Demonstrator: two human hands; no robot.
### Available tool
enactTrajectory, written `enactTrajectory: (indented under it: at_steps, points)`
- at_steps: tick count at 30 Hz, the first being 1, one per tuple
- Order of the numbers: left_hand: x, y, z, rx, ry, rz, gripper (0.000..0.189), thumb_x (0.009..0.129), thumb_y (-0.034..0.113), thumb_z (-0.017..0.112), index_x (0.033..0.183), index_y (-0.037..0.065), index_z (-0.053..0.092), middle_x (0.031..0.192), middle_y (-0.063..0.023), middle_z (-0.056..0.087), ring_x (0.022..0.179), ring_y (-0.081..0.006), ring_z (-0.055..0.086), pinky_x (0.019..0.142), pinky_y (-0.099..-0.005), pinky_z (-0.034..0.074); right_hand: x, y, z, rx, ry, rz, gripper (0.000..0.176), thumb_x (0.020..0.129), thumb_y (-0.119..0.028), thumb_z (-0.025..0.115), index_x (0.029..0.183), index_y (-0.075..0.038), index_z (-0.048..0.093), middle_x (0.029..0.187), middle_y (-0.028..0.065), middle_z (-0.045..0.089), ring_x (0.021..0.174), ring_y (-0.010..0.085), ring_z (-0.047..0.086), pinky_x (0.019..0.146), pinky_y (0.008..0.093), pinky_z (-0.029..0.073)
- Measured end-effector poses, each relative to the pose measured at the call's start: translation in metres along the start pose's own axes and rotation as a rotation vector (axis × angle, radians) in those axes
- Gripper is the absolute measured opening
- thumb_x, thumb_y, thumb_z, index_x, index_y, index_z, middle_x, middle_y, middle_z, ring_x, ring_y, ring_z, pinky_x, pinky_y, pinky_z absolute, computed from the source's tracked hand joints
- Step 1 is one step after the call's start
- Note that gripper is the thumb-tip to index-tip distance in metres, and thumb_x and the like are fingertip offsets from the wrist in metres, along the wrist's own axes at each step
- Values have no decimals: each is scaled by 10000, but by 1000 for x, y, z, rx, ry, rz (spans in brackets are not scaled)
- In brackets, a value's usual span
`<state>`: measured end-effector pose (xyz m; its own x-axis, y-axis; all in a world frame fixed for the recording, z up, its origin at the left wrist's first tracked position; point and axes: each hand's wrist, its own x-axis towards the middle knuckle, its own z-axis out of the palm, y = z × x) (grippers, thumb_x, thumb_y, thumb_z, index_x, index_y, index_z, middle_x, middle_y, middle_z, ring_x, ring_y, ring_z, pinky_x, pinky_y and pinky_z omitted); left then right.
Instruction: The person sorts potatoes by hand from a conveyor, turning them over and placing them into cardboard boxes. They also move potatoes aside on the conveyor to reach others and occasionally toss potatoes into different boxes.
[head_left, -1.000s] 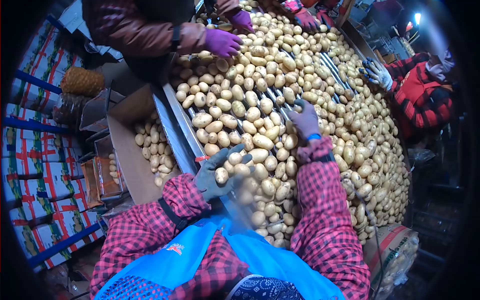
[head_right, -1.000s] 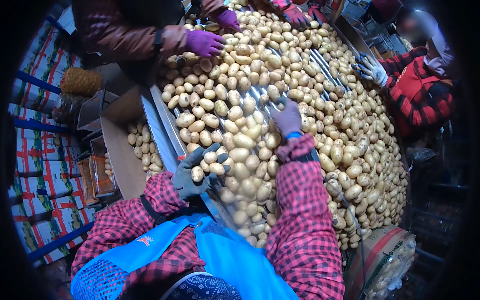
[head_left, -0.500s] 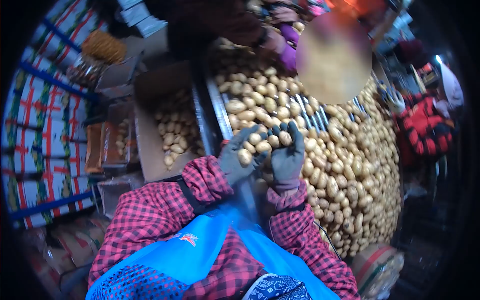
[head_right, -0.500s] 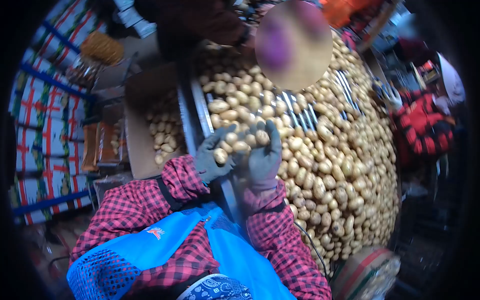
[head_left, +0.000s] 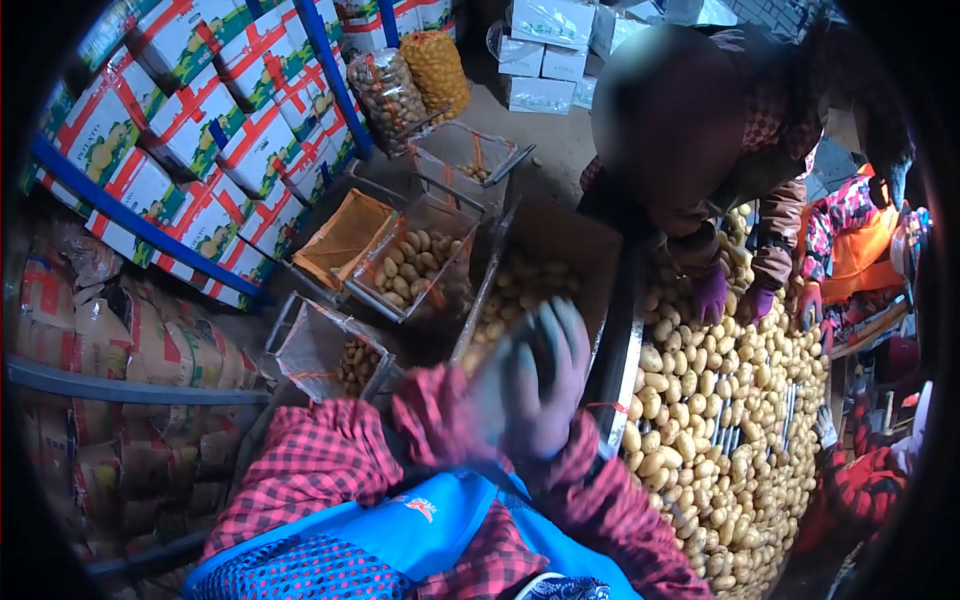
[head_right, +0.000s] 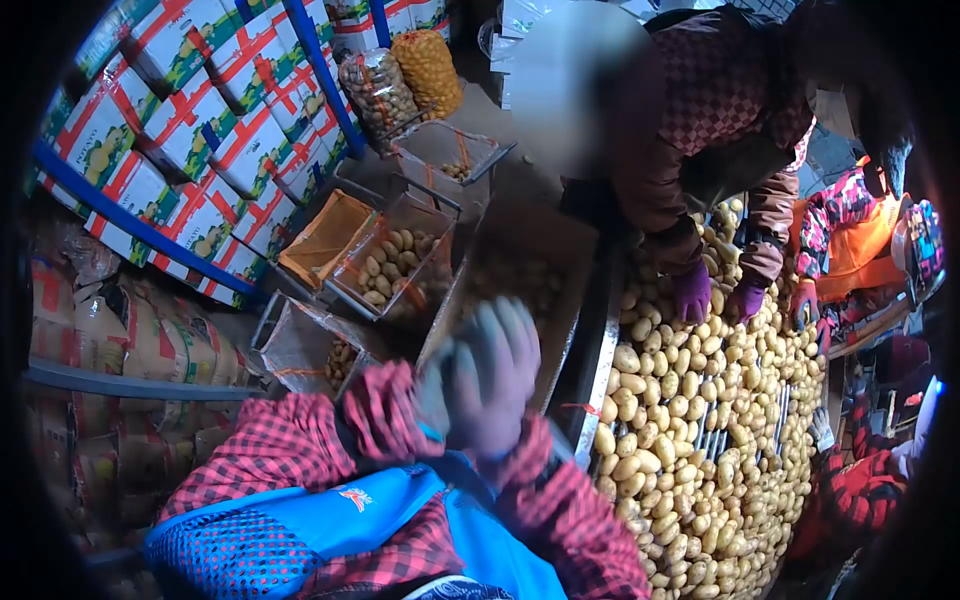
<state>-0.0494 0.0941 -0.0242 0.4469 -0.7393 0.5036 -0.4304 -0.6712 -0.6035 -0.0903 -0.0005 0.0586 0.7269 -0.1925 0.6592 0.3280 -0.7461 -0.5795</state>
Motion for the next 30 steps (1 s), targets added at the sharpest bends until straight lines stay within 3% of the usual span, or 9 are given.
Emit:
enactTrajectory:
  at_steps: [2, 5, 9, 15, 20, 21, 23, 25, 30]
  points:
    - [16, -45, 42, 101, 18, 10, 255, 957, 194, 481, 1197, 136, 543, 1196, 15, 550, 1093, -107, 527, 914, -337, 425, 70, 17, 44, 62, -2, -82, 433, 860, -144, 620, 1257, 8, 539, 1272, 234, 530, 1201, 407, 499, 1049, 434, 383]
    - [90, -138, 132, 1604, -115, 438, 214, 947, 253, 490, 1113, 143, 567, 1100, -13, 579, 996, -168, 556, 861, -381, 451, 160, 56, 106, -12, 87, 89, 490, 878, -305, 604, 1269, -17, 542, 1179, 250, 566, 1125, 408, 509, 984, 466, 396]
    - [70, -167, 209, 1582, -13, 534, 216, 933, 331, 502, 1001, 151, 599, 972, -50, 619, 865, -248, 595, 790, -441, 487, 129, 52, 41, 311, 241, 200, 461, 923, -235, 577, 1304, 15, 509, 1210, 229, 579, 1130, 369, 554, 989, 410, 421]
    - [-1, -104, 131, -645, 411, 311, 114, 805, 235, 655, 861, 138, 636, 1065, -111, 646, 949, -311, 614, 893, -492, 503, -94, 9, -127, -255, 25, 479, 419, 845, -102, 614, 1244, 13, 551, 1177, 232, 599, 1080, 363, 586, 942, 399, 460]
    - [48, -51, 101, -2815, -448, -779, 455, 985, 241, 415, 1405, 68, 420, 1472, -84, 388, 1286, -240, 462, 1125, -421, 330, -195, -31, -207, -348, 191, 952, 416, 848, -139, 640, 1243, -19, 589, 1238, 172, 599, 1158, 287, 566, 993, 378, 444]
    - [86, -31, 47, -2441, -409, -270, 466, 978, 237, 458, 1403, 48, 427, 1439, -105, 428, 1297, -226, 446, 1101, -367, 344, -201, -31, -215, -341, 237, 1004, 421, 847, -142, 642, 1247, -21, 589, 1241, 170, 597, 1164, 287, 563, 993, 378, 446]
    - [124, 21, -23, -2246, -949, 34, 496, 913, 224, 603, 1365, 56, 486, 1347, -107, 526, 1258, -193, 475, 1039, -326, 386, -215, -13, -231, -387, 216, 947, 448, 843, -174, 653, 1258, -25, 577, 1245, 184, 589, 1167, 325, 557, 996, 403, 442]
    - [133, 87, -71, -1935, -620, 687, 519, 888, 266, 633, 1351, 76, 496, 1331, -192, 519, 1197, -311, 527, 1020, -381, 413, -212, 10, -239, -542, 56, 836, 501, 834, -232, 673, 1278, -30, 557, 1256, 205, 573, 1176, 366, 538, 1014, 434, 420]
    - [105, 239, -95, -1423, -472, 1038, 627, 809, 297, 679, 1376, 141, 464, 1334, -190, 476, 1228, -375, 470, 1042, -456, 371, -221, 98, -250, -748, -279, 780, 715, 771, -438, 692, 1338, -61, 474, 1336, 222, 476, 1287, 415, 388, 1073, 520, 283]
